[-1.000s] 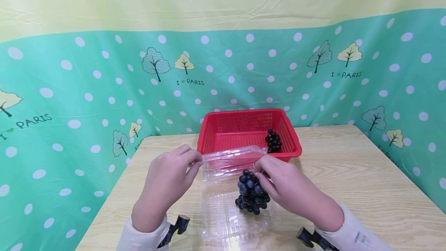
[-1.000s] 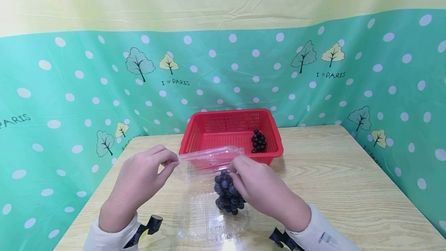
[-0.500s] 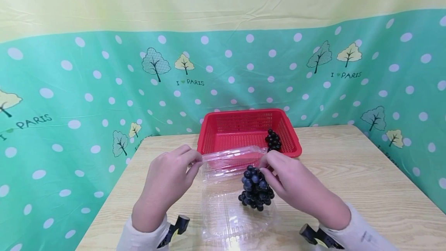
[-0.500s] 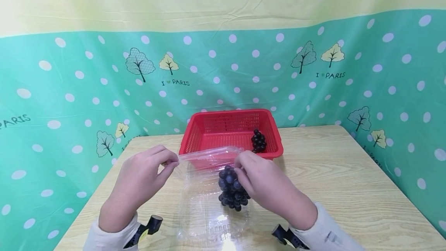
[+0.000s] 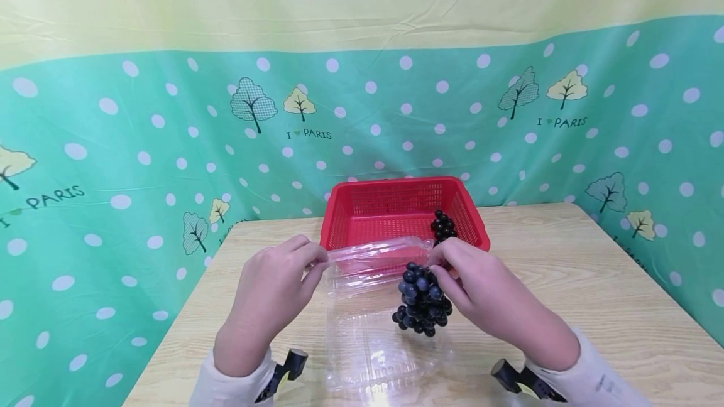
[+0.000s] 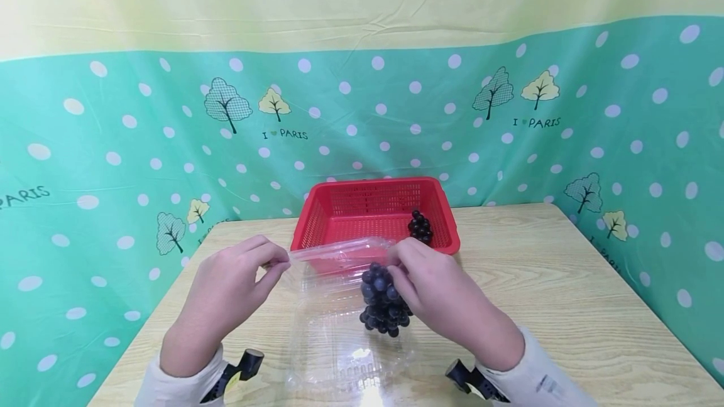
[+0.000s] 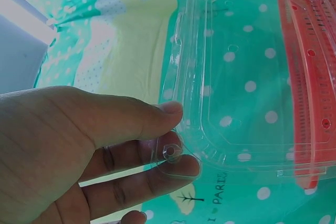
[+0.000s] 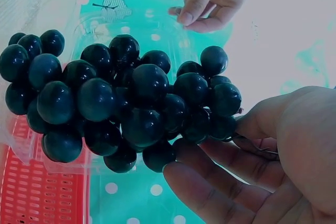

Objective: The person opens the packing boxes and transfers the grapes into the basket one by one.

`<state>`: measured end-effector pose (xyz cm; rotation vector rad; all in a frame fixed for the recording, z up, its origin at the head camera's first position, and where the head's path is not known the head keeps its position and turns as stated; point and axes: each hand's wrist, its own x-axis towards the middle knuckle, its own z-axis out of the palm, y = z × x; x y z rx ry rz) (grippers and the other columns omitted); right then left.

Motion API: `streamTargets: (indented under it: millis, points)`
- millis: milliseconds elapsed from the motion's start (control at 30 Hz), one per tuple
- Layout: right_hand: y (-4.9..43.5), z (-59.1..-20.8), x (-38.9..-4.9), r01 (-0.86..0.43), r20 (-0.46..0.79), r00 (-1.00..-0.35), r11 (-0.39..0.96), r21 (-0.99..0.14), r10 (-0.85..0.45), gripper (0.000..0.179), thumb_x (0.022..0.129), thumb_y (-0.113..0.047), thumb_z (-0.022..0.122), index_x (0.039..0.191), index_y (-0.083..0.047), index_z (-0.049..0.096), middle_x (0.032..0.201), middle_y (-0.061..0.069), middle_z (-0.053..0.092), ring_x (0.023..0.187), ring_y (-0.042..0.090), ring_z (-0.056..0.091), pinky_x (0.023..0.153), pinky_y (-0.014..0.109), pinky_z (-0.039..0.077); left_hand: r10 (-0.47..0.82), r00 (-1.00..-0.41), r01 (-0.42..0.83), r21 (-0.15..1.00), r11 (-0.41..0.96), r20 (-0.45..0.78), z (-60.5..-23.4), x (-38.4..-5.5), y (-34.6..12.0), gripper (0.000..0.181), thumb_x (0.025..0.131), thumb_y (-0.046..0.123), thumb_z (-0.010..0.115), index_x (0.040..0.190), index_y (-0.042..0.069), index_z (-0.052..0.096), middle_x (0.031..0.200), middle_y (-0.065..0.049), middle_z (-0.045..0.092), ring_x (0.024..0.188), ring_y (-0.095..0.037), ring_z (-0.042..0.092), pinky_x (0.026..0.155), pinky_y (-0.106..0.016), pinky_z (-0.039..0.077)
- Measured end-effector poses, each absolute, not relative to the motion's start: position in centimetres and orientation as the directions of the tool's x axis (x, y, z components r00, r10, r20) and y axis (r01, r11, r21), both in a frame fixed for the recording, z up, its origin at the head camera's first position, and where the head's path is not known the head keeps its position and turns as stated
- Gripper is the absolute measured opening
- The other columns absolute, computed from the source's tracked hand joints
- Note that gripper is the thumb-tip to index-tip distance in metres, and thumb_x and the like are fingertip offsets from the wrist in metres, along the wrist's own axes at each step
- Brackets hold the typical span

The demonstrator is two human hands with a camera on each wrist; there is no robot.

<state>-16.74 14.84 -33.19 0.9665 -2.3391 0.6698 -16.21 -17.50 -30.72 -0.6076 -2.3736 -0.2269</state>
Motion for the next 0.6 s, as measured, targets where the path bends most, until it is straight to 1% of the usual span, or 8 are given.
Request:
streamTargets:
  millis: [300, 600]
  points:
    - [15.4, -32.8, -16.9, -0.723, 0.633, -0.622, 0.649, -0.237, -0.462, 0.018, 0.094, -0.009, 0.073, 0.104, -0.017, 0.060, 0.095, -0.010, 0.064, 0.079, 0.001, 0.055, 0.067, 0.020, 0.055, 0.362, -0.657, 0.481, -0.003, 0.877, 0.661, -30.8, -16.3, -17.6, 0.013, 0.081, 0.015, 0.088, 0.088, 0.020, 0.078, 0.082, 0.008, 0.071, 0.056, -0.005, 0.052, 0.052, -0.022, 0.043]
    - [15.9, -32.3, -17.0, -0.721, 0.645, -0.624, 0.643, -0.257, -0.441, 0.018, 0.093, -0.005, 0.072, 0.103, -0.016, 0.061, 0.094, -0.008, 0.064, 0.081, 0.002, 0.059, 0.066, 0.021, 0.057, 0.354, -0.656, 0.479, 0.004, 0.878, 0.666, -30.9, -16.2, -17.6, 0.013, 0.081, 0.013, 0.087, 0.087, 0.021, 0.078, 0.082, 0.009, 0.070, 0.056, -0.004, 0.052, 0.052, -0.022, 0.043]
